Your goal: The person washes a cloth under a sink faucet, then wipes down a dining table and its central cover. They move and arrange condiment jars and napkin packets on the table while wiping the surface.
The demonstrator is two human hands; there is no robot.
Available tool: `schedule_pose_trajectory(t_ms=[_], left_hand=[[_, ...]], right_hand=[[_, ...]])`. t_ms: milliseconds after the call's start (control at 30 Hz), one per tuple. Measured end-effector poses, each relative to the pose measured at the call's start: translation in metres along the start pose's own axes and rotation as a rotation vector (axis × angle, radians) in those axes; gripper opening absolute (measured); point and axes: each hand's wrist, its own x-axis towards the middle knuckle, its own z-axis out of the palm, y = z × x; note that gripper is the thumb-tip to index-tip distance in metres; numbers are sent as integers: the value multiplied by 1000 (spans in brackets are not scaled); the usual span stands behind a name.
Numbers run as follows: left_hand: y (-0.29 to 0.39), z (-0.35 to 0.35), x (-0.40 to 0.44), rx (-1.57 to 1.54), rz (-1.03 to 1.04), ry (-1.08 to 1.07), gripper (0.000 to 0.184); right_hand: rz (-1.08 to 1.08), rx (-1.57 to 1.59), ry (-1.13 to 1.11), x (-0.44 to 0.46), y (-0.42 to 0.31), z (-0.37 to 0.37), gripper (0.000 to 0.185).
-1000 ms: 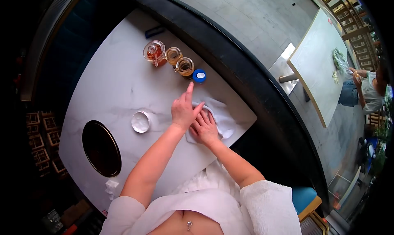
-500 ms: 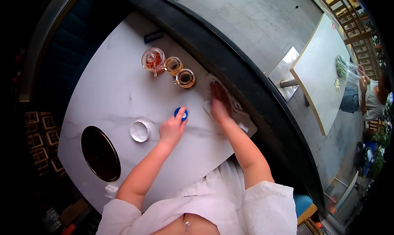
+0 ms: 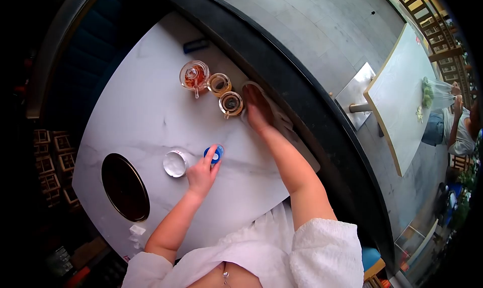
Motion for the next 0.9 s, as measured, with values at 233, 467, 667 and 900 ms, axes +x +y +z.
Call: schedule_pose_trajectory(t_ms=[233, 467, 667, 900], left_hand=[[-10, -8, -6, 7, -44, -46, 52], [-16, -55, -18, 0, -152, -19, 63], [27, 2, 75, -415, -213, 205, 91], [53, 56, 135, -571, -261, 495, 76]], right_hand=[[49, -49, -32, -69, 9, -34, 51], [297, -289, 33, -227, 7, -94, 47], [176, -143, 109, -96, -14, -35, 46], [138, -190, 82, -124, -9, -43, 47]])
